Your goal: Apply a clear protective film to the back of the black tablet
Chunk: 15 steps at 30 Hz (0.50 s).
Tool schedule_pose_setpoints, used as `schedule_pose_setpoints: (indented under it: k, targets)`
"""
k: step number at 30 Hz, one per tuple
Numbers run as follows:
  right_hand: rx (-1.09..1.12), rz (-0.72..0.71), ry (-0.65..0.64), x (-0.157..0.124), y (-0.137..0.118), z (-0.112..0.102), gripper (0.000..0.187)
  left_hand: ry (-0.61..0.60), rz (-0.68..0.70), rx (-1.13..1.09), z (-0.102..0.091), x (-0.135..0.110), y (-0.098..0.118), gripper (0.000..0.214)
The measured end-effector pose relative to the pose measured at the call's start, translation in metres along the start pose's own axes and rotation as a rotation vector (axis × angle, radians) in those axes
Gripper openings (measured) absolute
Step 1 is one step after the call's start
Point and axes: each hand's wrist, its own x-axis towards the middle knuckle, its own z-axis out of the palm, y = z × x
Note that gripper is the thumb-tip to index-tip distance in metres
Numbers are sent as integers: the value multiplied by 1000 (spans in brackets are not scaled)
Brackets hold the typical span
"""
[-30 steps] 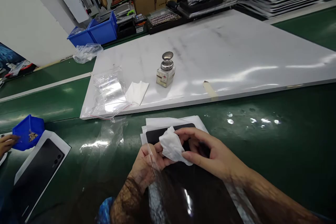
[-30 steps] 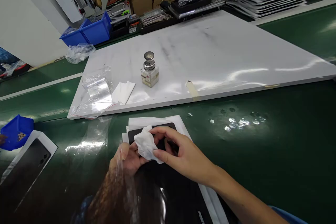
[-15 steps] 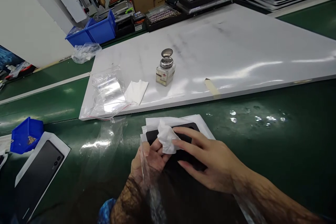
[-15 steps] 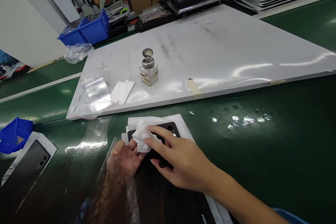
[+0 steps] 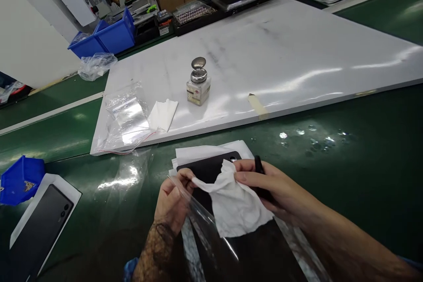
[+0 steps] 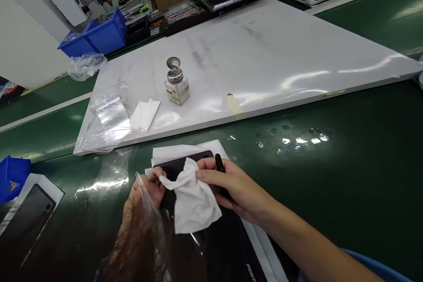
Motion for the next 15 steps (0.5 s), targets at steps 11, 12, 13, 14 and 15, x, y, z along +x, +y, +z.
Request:
schedule_pose_setpoints:
  k: [11,12,13,14,15]
  targets:
    - [-8,57,-47,5,-1,0,66,-233,-248,191,8,-8,-2,13]
    - [-27,43,-28,6,0,-1,70,-217,-254,191,7,-9,-4,15]
    - [-45,24,-13,7,2,-1,74,-191,-244,189,5,-10,-5,17]
    - [-65,0,0,8,4,-1,79,-160,-228,187,4,-11,-7,20]
    - [-91,-30,12,8,6,-1,83,-124,-208,189,2,-11,-8,24]
